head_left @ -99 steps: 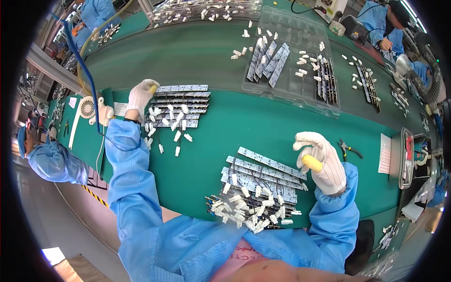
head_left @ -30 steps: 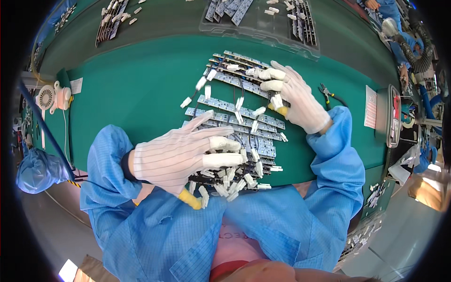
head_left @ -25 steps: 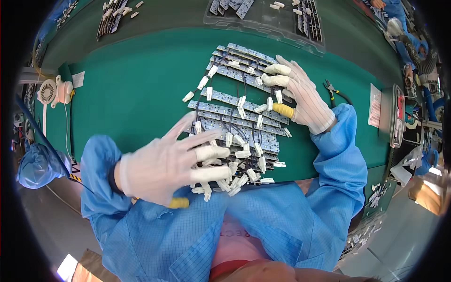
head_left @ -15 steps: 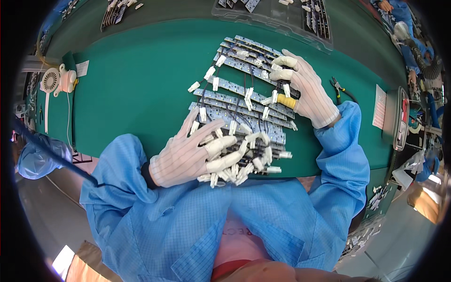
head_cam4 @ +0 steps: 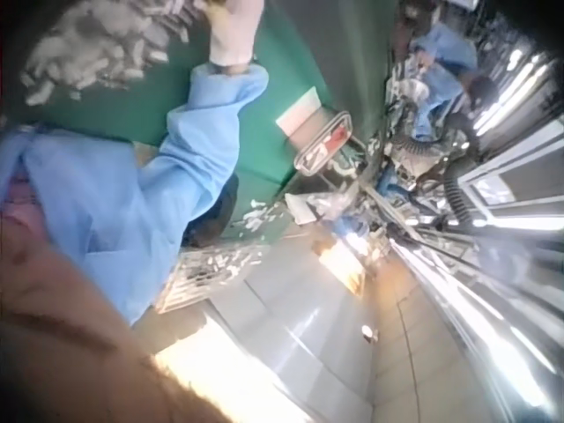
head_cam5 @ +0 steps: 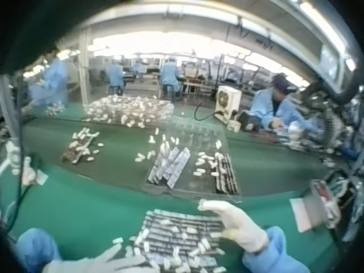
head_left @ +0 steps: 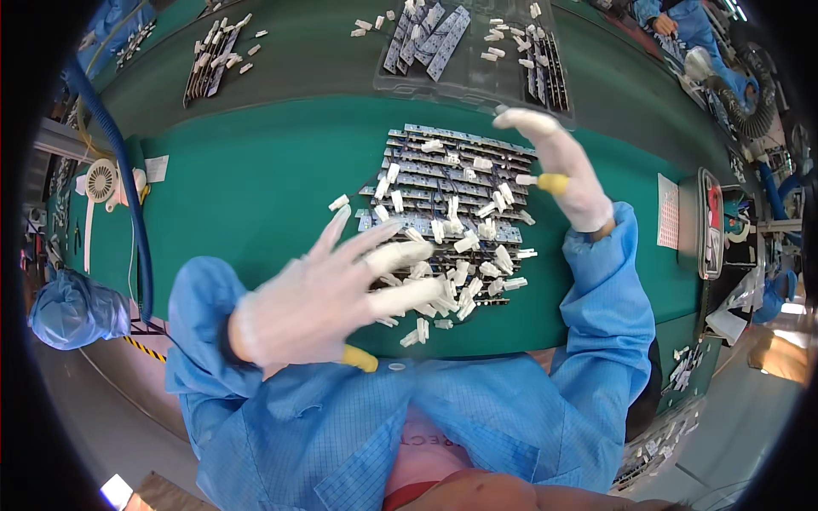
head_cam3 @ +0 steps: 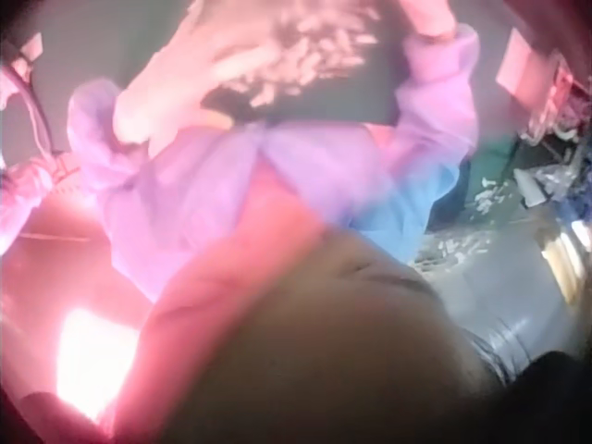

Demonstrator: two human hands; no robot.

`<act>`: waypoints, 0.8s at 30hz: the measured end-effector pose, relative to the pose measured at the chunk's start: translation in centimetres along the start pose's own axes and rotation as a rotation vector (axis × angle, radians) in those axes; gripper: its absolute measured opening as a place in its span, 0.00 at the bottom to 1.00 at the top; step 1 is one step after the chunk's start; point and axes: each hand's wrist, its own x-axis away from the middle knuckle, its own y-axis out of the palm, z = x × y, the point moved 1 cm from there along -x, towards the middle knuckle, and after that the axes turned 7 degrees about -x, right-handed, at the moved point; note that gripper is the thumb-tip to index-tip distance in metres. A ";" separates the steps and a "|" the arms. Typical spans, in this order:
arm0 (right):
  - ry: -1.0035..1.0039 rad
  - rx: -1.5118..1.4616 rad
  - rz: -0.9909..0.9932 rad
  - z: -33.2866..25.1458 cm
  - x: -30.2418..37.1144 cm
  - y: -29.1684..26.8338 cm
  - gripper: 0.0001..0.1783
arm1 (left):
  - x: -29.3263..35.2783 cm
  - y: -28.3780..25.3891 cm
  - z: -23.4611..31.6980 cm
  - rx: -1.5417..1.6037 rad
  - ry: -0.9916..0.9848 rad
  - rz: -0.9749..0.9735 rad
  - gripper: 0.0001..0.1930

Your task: Assembling components onto printed circuit boards at an industrial workstation.

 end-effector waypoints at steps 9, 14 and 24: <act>0.047 1.108 0.183 2.4 -0.3 -1.1 0.07 | -2.2 1.9 -7.8 0.368 -0.229 0.808 0.14; -0.005 0.915 0.390 2.6 0.1 -1.0 0.08 | -4.1 4.3 -9.6 0.771 -0.245 1.014 0.22; -0.391 1.031 0.304 -4.3 0.2 6.1 0.21 | -1.9 4.2 -7.2 1.544 -0.215 0.726 0.27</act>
